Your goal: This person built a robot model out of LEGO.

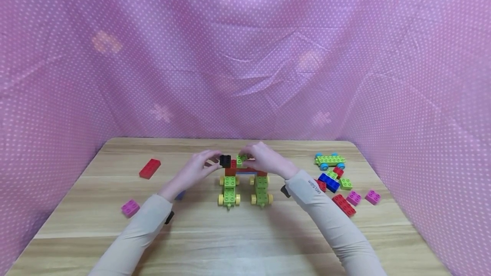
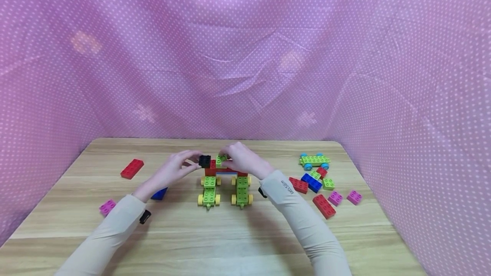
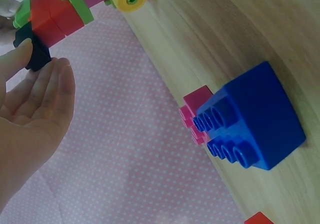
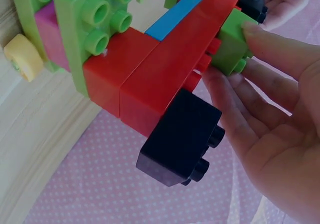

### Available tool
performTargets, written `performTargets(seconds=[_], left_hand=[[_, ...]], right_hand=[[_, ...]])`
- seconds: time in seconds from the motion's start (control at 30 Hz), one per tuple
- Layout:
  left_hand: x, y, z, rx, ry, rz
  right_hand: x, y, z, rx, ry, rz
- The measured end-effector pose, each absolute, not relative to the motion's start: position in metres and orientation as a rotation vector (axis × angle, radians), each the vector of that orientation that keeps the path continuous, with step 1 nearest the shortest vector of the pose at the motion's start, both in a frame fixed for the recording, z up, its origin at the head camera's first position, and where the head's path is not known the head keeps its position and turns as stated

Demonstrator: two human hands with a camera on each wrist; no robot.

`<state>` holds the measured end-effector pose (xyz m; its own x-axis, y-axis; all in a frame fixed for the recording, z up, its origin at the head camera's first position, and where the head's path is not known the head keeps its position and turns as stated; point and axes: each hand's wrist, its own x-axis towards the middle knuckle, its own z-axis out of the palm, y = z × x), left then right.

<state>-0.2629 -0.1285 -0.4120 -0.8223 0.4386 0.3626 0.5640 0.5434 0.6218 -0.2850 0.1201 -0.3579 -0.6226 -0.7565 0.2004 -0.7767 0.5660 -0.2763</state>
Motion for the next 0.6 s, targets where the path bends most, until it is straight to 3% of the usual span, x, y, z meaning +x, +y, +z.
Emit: performTargets(seconds=[0.6], left_hand=[[-0.2627,-0.1286,-0.4119,-0.848,-2.621,-1.119]], right_hand=[[-0.2843,0.1275,-0.3613,1.369,-2.652,0.549]])
